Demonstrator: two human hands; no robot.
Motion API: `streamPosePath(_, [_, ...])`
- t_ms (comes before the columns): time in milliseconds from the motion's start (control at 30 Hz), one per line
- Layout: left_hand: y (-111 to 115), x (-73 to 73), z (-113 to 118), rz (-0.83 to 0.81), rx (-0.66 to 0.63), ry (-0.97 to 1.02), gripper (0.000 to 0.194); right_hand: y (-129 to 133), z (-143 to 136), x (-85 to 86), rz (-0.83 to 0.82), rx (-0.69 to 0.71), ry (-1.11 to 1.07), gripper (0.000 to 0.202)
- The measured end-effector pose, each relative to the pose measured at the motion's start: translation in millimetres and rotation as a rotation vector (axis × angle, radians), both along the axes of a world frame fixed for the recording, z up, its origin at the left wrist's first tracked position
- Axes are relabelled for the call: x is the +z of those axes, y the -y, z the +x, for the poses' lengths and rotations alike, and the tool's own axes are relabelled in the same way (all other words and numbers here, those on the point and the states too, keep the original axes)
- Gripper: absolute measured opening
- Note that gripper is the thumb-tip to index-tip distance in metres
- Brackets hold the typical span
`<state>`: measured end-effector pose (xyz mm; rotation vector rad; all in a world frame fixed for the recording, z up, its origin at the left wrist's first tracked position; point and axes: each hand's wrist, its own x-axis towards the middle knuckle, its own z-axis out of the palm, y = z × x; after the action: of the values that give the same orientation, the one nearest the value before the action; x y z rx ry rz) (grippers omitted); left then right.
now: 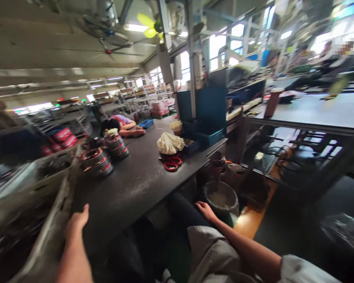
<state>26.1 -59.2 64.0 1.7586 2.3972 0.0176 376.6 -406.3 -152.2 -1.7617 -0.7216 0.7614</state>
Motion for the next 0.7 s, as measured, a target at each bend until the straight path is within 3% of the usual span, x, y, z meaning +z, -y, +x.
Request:
streamPosePath(33, [1,-5.0,-14,0.026,-0.043,0.037,0.052,3,1,0.0,-0.003,0.012,0.017,0.066])
streamPosePath(100, [3,-12.7,-26,0.081,-0.104,0.105,0.056,8,4,0.7,-0.023,0.020,0.042,0.070])
streamPosePath(333, [3,-24.4,-20,0.123,-0.107,0.130,0.052,25,15,7.1,-0.102,-0.013,0.060,0.064])
streamPosePath(700, [4,-30.7,-22,0.154,-0.089,0.197,0.057,55,27,28.3,-0.110,-0.158,0.030,0.057])
